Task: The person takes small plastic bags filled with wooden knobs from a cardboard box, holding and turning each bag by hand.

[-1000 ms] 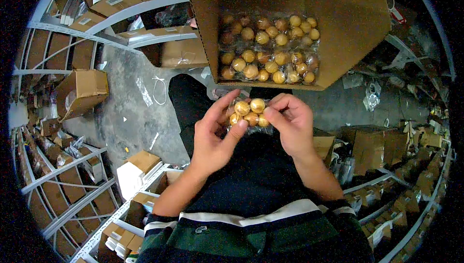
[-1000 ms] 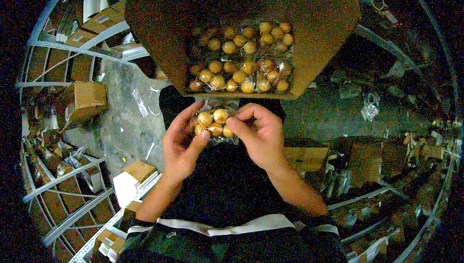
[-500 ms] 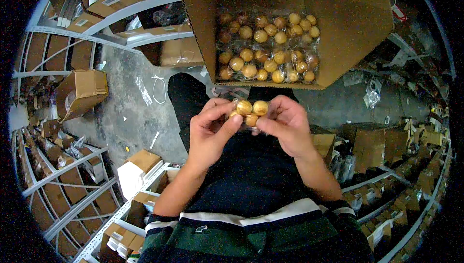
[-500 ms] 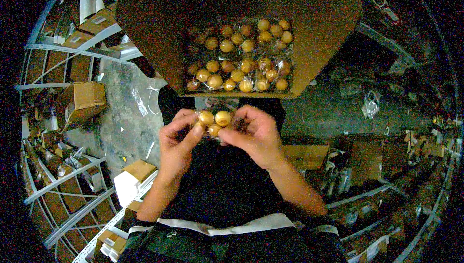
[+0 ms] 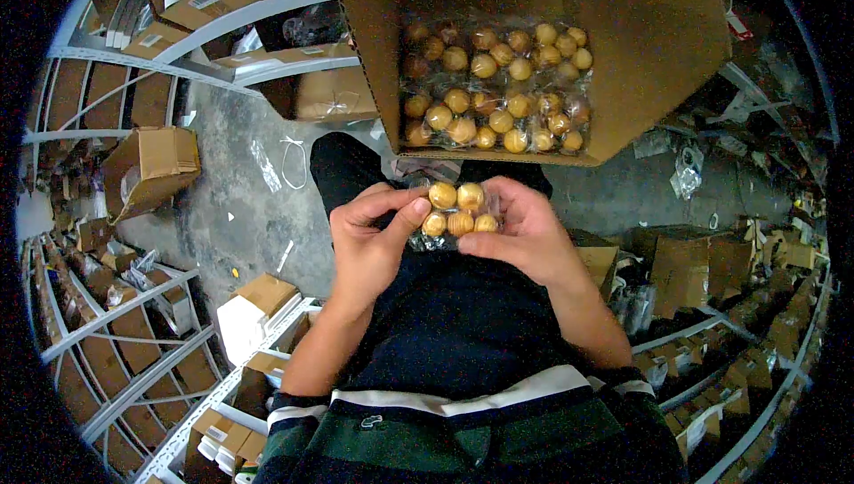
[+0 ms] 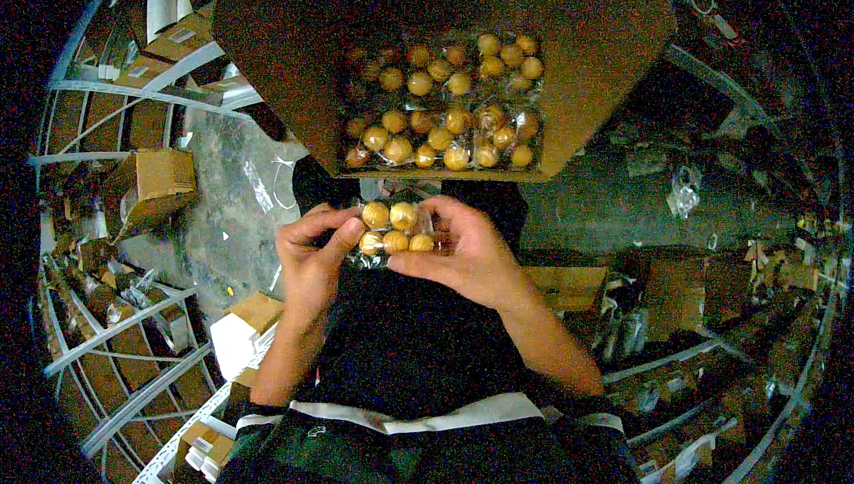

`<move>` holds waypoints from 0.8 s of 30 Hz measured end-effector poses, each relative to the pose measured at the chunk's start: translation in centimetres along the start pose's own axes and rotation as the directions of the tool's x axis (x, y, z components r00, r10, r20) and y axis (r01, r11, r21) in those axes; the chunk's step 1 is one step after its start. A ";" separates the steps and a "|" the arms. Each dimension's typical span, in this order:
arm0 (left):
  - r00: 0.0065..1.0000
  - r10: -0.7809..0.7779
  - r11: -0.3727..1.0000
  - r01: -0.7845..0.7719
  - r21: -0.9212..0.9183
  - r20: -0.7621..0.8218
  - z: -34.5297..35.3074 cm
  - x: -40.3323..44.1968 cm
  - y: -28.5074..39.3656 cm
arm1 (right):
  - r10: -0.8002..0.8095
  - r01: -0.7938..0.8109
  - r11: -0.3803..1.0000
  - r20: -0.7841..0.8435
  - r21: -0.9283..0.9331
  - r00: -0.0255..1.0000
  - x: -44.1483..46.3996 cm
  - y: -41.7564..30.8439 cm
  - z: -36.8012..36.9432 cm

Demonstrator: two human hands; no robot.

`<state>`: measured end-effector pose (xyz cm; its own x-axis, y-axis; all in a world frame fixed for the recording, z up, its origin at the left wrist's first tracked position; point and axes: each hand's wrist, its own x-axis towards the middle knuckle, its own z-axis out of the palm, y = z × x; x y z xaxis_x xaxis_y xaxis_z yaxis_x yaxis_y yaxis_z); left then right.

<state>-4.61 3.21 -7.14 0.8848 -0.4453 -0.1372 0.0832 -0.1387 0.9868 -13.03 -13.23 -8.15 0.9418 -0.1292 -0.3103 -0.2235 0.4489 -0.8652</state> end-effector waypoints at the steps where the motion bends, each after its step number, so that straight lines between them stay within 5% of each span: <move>1: 0.999 0.037 0.998 -0.036 0.052 -0.012 0.3 0.0 0.2 | 0.043 -0.044 0.998 0.029 0.043 0.999 0.1 0.0 0.3; 6: 0.994 0.110 0.991 -0.111 0.070 0.011 0.4 0.1 -0.3 | 0.035 -0.030 0.986 -0.026 0.161 0.999 0.2 0.3 0.2; 10: 0.982 -0.103 0.988 0.119 -0.100 0.156 0.0 0.4 -0.4 | 0.036 -0.032 0.997 -0.055 0.071 0.998 0.3 0.6 -0.1; 12: 0.973 -0.142 0.976 0.168 -0.135 0.183 -0.2 0.5 -0.7 | -0.170 0.126 0.870 -0.051 -0.477 0.984 0.2 1.6 -1.0; 15: 0.982 -0.112 0.981 0.133 -0.144 0.150 -0.3 0.5 -0.9 | -0.117 0.137 0.935 0.079 -0.328 0.990 0.0 1.1 -1.3; 18: 0.999 -0.036 0.998 0.037 -0.045 0.023 -0.1 0.7 -0.7 | -0.044 0.032 0.959 -0.037 -0.282 0.998 0.1 -0.1 -1.3; 24: 0.966 -0.150 0.940 0.206 -0.273 0.210 0.0 0.5 -0.7 | -0.077 0.066 0.974 -0.042 -0.216 0.996 0.2 -0.2 -1.4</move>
<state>-4.19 3.09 -7.89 0.7457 -0.5954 -0.2990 0.3853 0.0192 0.9226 -13.16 -14.55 -8.62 0.9449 -0.2003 -0.2588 -0.2094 0.2380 -0.9484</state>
